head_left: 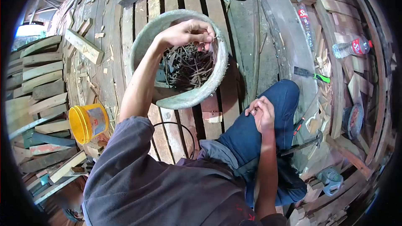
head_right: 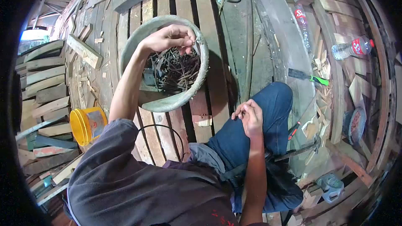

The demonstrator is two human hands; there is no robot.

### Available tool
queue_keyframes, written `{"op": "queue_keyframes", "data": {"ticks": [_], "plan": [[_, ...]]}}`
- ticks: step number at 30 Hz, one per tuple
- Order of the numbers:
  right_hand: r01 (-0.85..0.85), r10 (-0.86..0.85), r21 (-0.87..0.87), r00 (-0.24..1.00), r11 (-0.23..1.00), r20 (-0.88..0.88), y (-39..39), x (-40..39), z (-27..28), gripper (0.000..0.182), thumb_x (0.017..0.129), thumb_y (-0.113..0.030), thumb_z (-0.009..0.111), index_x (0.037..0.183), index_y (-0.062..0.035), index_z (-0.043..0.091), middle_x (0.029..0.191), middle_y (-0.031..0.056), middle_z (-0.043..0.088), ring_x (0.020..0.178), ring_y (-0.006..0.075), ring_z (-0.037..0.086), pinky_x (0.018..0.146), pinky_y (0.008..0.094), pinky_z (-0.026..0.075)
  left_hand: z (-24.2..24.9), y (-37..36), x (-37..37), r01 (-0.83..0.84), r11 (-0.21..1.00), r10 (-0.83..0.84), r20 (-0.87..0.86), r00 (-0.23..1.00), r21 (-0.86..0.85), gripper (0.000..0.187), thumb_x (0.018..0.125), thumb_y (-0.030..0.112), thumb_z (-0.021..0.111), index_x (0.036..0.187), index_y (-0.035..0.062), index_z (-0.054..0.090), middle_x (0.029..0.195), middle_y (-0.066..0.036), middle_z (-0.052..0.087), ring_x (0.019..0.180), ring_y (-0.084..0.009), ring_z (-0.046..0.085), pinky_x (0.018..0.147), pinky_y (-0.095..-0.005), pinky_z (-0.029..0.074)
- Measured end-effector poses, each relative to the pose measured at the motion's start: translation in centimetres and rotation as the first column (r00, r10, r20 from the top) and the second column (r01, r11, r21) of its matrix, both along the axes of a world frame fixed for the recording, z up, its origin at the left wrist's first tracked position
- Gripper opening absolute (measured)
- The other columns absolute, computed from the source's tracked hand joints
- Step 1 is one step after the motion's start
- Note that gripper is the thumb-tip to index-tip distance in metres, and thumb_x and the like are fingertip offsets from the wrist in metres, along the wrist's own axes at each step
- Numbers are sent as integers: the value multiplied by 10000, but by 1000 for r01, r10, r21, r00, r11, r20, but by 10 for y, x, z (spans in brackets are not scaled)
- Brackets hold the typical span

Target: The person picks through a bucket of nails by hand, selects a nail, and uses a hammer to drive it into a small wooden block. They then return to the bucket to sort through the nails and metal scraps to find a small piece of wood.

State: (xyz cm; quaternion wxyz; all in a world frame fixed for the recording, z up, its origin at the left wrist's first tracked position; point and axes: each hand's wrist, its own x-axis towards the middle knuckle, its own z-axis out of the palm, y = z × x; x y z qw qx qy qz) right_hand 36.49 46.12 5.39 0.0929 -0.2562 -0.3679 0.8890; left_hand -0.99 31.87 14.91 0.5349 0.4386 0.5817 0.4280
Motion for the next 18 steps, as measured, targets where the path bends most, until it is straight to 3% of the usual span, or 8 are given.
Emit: {"op": "queue_keyframes", "data": {"ticks": [10, 18], "plan": [[12, -12, -33, 1000, 999, 10, 0, 0, 2, 163, 987, -92, 460, 831, -46, 466, 760, 116, 569, 652, 140, 458, 666, 391, 532, 1, -1, -1, -24, 999, 21, 99, 995, 33, 150, 977, 119, 588, 1088, 30, 635, 864, -24, 641, 771, -95, 626, 613, -246, 503], [1, -1, -22, 1000, 1000, 4, 1, 2, -2, 162, 987, -90, 460, 832, -41, 470, 769, 125, 585, 645, 145, 481, 671, 383, 537, 0, -3, -3, -44, 999, 44, 57, 997, 4, 132, 983, 100, 575, 1074, 25, 635, 843, -24, 640, 758, -90, 627, 606, -236, 497]]}}
